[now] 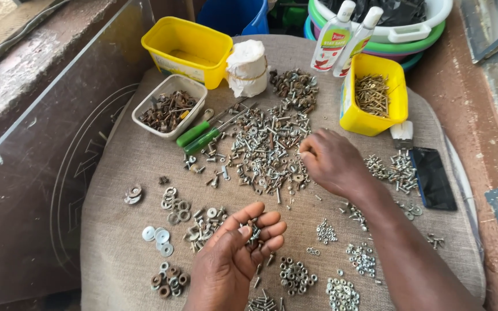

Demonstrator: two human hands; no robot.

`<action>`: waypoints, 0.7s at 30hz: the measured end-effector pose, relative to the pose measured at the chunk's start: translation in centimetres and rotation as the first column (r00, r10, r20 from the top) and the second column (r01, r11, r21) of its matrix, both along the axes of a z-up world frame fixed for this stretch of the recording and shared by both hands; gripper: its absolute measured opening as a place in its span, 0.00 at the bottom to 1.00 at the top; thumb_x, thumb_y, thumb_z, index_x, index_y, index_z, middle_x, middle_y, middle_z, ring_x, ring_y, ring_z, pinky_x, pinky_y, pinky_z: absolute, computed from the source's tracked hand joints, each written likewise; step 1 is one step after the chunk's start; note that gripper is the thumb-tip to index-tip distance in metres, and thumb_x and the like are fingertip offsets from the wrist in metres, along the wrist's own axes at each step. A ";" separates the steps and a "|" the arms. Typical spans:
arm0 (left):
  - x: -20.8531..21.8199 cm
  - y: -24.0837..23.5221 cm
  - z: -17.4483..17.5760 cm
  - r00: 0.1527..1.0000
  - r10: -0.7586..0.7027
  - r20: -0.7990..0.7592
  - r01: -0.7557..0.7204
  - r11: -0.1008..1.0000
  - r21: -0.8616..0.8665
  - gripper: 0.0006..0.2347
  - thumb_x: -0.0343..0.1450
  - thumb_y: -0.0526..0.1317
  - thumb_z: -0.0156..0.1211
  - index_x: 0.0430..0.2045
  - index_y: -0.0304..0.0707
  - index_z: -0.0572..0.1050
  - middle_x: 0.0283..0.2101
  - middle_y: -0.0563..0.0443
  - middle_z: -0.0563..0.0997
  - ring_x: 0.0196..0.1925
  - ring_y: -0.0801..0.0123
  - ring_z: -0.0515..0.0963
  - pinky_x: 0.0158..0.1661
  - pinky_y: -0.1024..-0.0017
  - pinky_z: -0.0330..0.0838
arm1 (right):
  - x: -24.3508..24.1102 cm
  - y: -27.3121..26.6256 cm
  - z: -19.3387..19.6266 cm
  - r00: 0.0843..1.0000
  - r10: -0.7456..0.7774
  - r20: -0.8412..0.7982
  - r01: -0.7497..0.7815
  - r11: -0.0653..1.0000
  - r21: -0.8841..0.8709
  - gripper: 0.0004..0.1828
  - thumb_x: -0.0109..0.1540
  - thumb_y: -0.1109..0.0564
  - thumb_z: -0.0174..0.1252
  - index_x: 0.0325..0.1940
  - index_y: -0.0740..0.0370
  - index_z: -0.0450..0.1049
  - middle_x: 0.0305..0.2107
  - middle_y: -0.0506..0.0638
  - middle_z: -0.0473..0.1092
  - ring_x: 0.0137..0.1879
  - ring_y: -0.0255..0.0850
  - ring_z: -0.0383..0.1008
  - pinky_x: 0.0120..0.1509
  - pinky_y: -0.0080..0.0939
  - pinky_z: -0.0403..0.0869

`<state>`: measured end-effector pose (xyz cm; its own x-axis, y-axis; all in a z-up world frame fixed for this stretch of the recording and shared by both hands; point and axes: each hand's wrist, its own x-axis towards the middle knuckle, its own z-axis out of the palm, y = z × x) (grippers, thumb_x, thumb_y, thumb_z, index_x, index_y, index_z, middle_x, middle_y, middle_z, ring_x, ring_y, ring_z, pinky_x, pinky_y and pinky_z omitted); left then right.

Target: The person sorts a mixed pile of metal fasteners on a table, picking up individual screws and washers by hand and placing them into separate small piles. The hands repeatedly reach into the central pile, separate items, and move them to the left or right.

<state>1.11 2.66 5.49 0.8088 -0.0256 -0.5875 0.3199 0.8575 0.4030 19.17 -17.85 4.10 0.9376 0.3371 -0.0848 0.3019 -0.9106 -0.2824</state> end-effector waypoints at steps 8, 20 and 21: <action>0.5 0.5 2.5 0.999 0.009 0.049 -0.013 0.996 0.092 0.23 0.73 0.29 0.44 0.64 0.14 0.72 0.55 0.16 0.83 0.54 0.36 0.83 0.54 0.51 0.78 | -7.5 -1.0 2.7 0.956 0.221 -0.190 -0.198 0.971 0.137 0.07 0.63 0.48 0.58 0.39 0.48 0.80 0.35 0.40 0.76 0.42 0.35 0.76 0.48 0.42 0.74; 1.2 -1.5 0.9 0.995 0.010 -0.096 -0.005 0.999 0.054 0.25 0.71 0.27 0.39 0.65 0.11 0.69 0.58 0.08 0.79 0.57 0.23 0.79 0.57 0.44 0.72 | -2.4 -9.0 3.9 0.932 -0.360 -0.046 0.357 0.932 -0.065 0.19 0.69 0.52 0.44 0.51 0.51 0.81 0.51 0.47 0.78 0.54 0.43 0.78 0.59 0.52 0.74; 1.1 -1.5 0.9 0.993 0.004 -0.118 0.001 0.999 0.049 0.25 0.72 0.27 0.39 0.65 0.11 0.70 0.59 0.09 0.79 0.58 0.23 0.79 0.57 0.45 0.72 | -2.4 -8.5 4.1 0.918 -0.376 -0.122 0.370 0.926 -0.070 0.18 0.72 0.52 0.43 0.53 0.51 0.80 0.52 0.45 0.76 0.56 0.38 0.77 0.61 0.48 0.75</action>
<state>2.24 1.16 6.43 0.7337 0.0065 -0.6794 0.3665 0.8383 0.4037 16.74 -26.39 8.20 0.9742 -0.0420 -0.2216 -0.0991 -0.9624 -0.2530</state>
